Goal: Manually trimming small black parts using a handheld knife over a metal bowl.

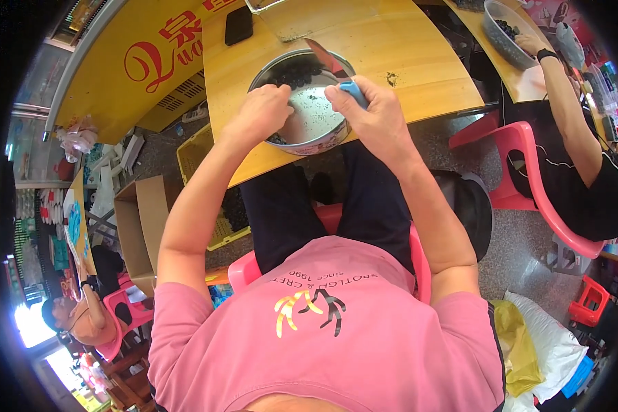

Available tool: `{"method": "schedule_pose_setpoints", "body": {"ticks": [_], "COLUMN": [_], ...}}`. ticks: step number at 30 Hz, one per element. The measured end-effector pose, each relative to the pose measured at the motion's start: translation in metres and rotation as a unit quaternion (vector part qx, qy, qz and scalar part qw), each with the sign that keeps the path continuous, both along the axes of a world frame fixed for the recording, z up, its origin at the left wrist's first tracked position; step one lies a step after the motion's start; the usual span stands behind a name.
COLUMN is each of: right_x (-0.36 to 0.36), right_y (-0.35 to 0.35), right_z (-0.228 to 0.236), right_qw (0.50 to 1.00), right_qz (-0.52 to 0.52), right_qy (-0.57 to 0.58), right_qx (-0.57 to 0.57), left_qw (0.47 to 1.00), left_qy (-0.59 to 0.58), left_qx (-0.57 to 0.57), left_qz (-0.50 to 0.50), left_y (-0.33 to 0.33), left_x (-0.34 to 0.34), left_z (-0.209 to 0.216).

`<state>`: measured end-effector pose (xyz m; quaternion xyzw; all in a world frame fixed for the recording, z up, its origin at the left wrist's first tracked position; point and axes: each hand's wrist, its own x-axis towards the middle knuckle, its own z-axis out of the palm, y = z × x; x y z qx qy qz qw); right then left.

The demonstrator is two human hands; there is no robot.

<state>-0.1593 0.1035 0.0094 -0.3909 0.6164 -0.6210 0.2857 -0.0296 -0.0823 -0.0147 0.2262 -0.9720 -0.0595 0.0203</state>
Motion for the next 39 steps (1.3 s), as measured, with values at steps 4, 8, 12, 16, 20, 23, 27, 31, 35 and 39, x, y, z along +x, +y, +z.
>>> {"method": "schedule_pose_setpoints", "body": {"ticks": [4,8,12,16,20,23,27,31,35,39], "right_x": [0.0,-0.002,-0.001,0.015,0.023,0.025,0.026,0.031,0.032,0.034], "right_y": [0.003,0.004,0.0,-0.007,-0.012,-0.014,-0.014,-0.015,-0.016,-0.013], "right_z": [0.001,0.005,0.003,0.017,0.019,0.022,0.02,0.019,0.013,0.015], "right_qw": [1.0,1.0,1.0,0.993,0.97,0.963,0.951,0.925,0.891,0.928], "right_qz": [0.0,0.004,0.007,0.034,0.073,0.092,0.121,0.13,0.162,0.142], "right_qy": [0.013,0.005,0.018,-0.105,-0.223,-0.246,-0.279,-0.353,-0.423,-0.343], "right_qx": [-0.013,-0.003,-0.008,-0.034,-0.065,-0.055,-0.057,-0.048,-0.04,-0.034], "left_qw": [0.999,0.992,0.793,0.745,0.692,0.688,0.704,0.697,0.672,0.749], "left_qy": [-0.019,0.06,0.277,0.353,0.412,0.448,0.441,0.463,0.491,0.474], "left_qx": [-0.008,0.096,0.542,0.566,0.589,0.565,0.552,0.54,0.55,0.459], "left_qz": [-0.031,-0.053,-0.018,-0.023,-0.065,-0.081,-0.078,-0.09,-0.066,-0.054], "left_y": [-0.003,0.007,0.022,0.044,0.058,0.063,0.064,0.065,0.07,0.072], "left_x": [-0.013,-0.009,0.006,0.026,0.031,0.032,0.035,0.039,0.041,0.042], "left_z": [-0.003,0.006,0.027,0.048,0.048,0.042,0.037,0.031,0.025,0.035]}}
